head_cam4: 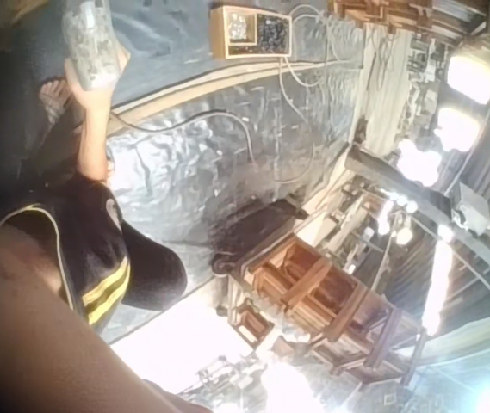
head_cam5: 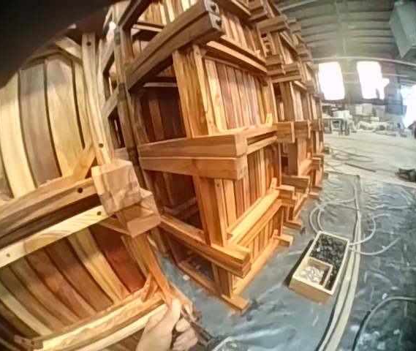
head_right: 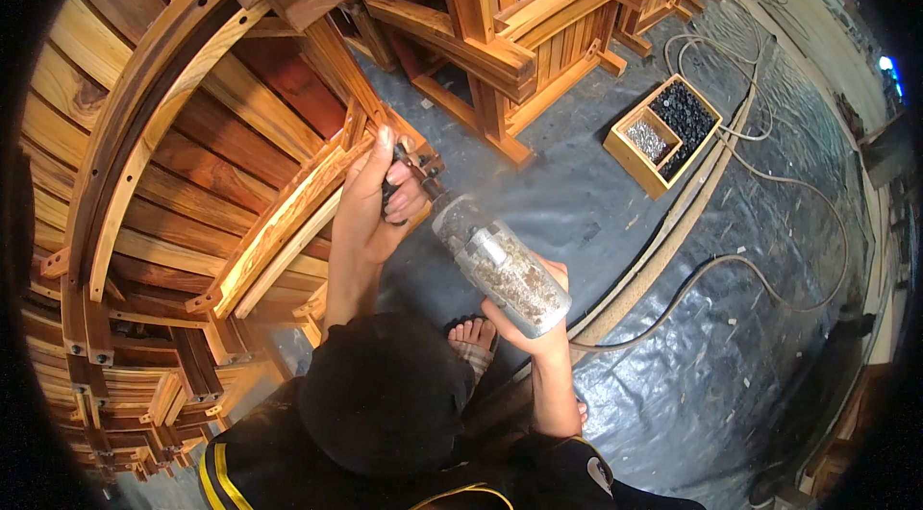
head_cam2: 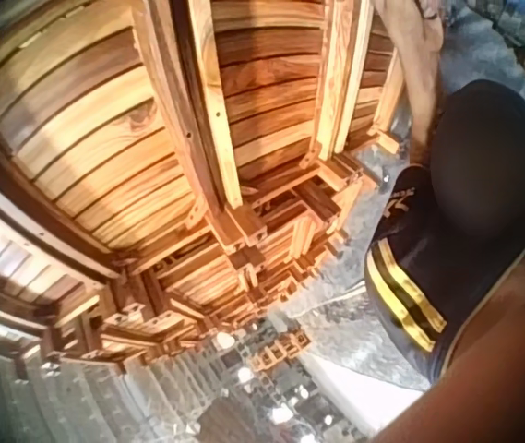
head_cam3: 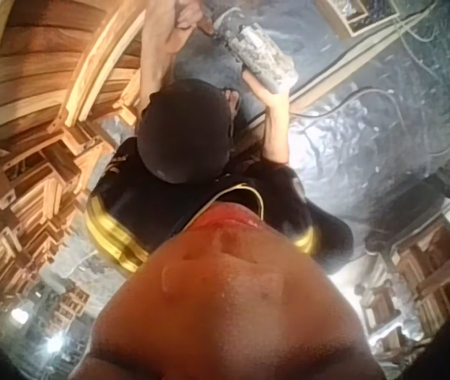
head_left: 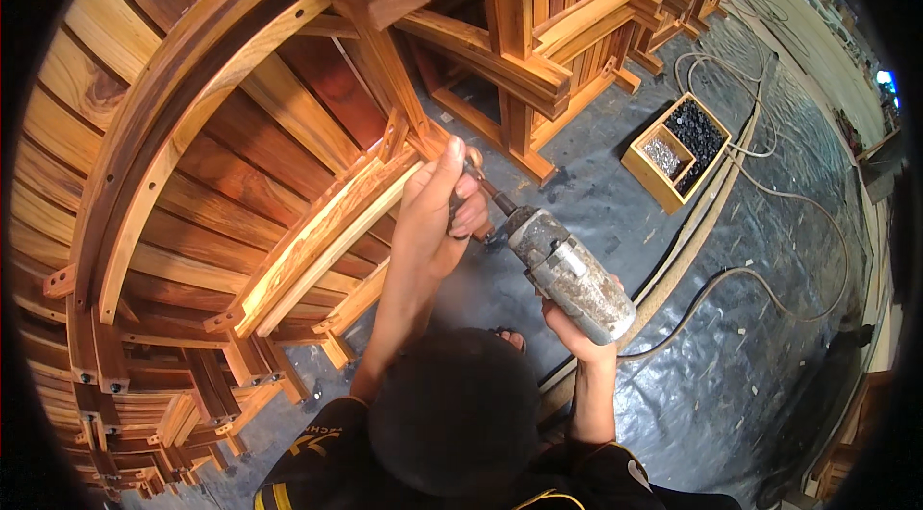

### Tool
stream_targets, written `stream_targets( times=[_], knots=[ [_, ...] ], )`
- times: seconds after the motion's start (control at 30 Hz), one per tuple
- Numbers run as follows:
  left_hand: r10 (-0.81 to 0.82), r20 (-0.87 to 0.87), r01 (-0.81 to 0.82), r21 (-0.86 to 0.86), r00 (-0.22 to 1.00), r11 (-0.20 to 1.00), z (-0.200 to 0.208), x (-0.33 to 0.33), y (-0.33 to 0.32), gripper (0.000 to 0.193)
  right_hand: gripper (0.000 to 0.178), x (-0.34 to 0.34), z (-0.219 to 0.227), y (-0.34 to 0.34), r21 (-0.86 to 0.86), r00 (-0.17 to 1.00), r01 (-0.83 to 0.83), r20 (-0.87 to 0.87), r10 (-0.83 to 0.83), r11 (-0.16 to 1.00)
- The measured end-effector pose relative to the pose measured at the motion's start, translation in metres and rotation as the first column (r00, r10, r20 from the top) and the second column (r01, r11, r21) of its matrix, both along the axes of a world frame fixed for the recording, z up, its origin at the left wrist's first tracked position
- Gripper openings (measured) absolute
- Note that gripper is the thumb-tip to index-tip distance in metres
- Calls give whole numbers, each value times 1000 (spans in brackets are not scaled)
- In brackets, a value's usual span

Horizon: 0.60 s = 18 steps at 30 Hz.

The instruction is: Assembling wooden chair frames by drilling screws into the joints using a pneumatic impact driver.

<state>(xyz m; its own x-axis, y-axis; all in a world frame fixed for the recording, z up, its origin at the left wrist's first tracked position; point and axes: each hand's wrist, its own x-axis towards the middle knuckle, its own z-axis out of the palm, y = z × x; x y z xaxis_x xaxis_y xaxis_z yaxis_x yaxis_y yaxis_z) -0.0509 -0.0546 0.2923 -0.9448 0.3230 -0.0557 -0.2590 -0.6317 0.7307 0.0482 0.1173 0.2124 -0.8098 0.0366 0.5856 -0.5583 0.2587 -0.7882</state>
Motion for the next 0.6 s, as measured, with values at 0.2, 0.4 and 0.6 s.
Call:
stream_targets(
  times=[0.2,0.4,0.6],
  knots=[
    [132,-66,-136,-63,989,989,8,-1,7,28,40,-6,14,-1,199,991,81,-116,-59,977],
    [181,-180,-187,-14,967,982,42,-15,6,31,39,-23,61,-5,229,969,144,-228,-91,963],
    [-19,-166,70,308,986,949,70,-27,10,32,33,-33,67,0,59,987,149,51,-152,987]
  ],
)
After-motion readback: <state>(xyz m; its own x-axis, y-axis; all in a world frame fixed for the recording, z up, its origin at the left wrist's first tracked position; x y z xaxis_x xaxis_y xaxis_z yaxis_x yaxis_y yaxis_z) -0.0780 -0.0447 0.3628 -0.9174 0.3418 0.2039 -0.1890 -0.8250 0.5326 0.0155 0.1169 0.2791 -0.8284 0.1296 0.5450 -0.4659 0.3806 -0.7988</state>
